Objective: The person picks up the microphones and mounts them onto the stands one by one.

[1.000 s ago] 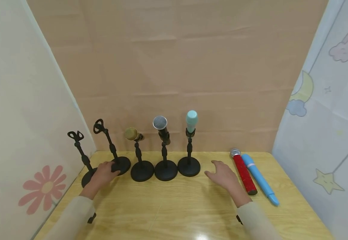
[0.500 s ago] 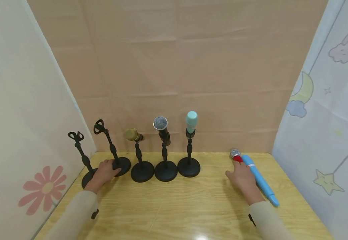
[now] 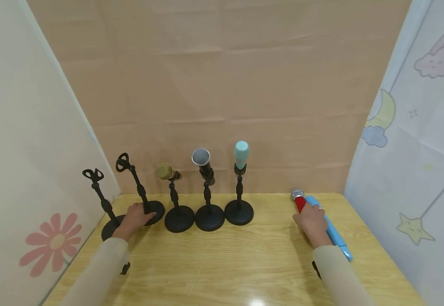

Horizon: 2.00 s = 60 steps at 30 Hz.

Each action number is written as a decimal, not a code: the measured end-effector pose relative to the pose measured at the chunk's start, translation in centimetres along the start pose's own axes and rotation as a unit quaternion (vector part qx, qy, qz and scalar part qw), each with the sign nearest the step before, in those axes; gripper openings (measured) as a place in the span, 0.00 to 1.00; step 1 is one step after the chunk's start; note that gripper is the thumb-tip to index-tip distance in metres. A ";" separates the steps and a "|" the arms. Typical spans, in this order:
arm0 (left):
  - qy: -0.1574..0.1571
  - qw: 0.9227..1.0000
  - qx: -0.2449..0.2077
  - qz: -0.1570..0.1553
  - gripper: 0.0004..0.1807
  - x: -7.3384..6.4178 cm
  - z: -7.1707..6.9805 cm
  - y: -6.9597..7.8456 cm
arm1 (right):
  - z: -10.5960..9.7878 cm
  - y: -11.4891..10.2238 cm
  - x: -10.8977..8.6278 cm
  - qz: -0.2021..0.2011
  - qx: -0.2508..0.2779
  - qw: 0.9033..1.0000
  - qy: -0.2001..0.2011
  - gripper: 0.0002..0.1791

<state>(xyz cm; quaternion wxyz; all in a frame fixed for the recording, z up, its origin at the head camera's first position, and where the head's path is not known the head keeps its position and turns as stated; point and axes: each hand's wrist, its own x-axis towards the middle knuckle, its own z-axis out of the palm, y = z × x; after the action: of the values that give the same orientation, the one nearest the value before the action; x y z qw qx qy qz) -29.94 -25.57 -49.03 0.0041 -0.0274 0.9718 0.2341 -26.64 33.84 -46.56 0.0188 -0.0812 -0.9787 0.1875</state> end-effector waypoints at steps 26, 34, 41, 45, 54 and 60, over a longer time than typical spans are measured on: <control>-0.007 1.000 0.031 -0.002 0.44 0.5 1.2 -0.9 | 1.9 -0.2 0.7 0.059 0.029 0.998 0.007 0.17; -0.011 0.999 0.043 0.006 0.42 -0.1 1.2 -0.6 | 2.0 -0.9 0.1 0.044 0.040 0.998 0.015 0.25; -0.008 0.999 0.045 0.017 0.42 -0.4 1.4 -0.7 | 2.1 -0.6 0.2 0.024 0.064 0.997 0.029 0.27; -0.006 0.999 0.047 0.026 0.42 -0.6 1.4 -0.6 | 1.6 -0.5 0.2 0.020 0.111 0.993 0.036 0.31; -0.003 0.998 0.048 0.047 0.41 -1.7 1.5 -0.6 | 0.9 -1.3 -0.7 0.045 0.264 0.963 -0.016 0.40; -0.005 0.998 0.044 0.052 0.41 -2.1 1.5 -1.1 | 0.8 -2.3 -1.2 0.045 0.348 0.936 -0.032 0.39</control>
<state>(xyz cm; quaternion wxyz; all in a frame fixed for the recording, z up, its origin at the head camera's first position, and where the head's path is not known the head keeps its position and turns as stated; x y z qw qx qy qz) -27.76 -25.73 -50.84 -0.0017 0.0247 0.9813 0.1910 -25.83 31.23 -46.52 0.0060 -0.1077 -0.8479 0.5191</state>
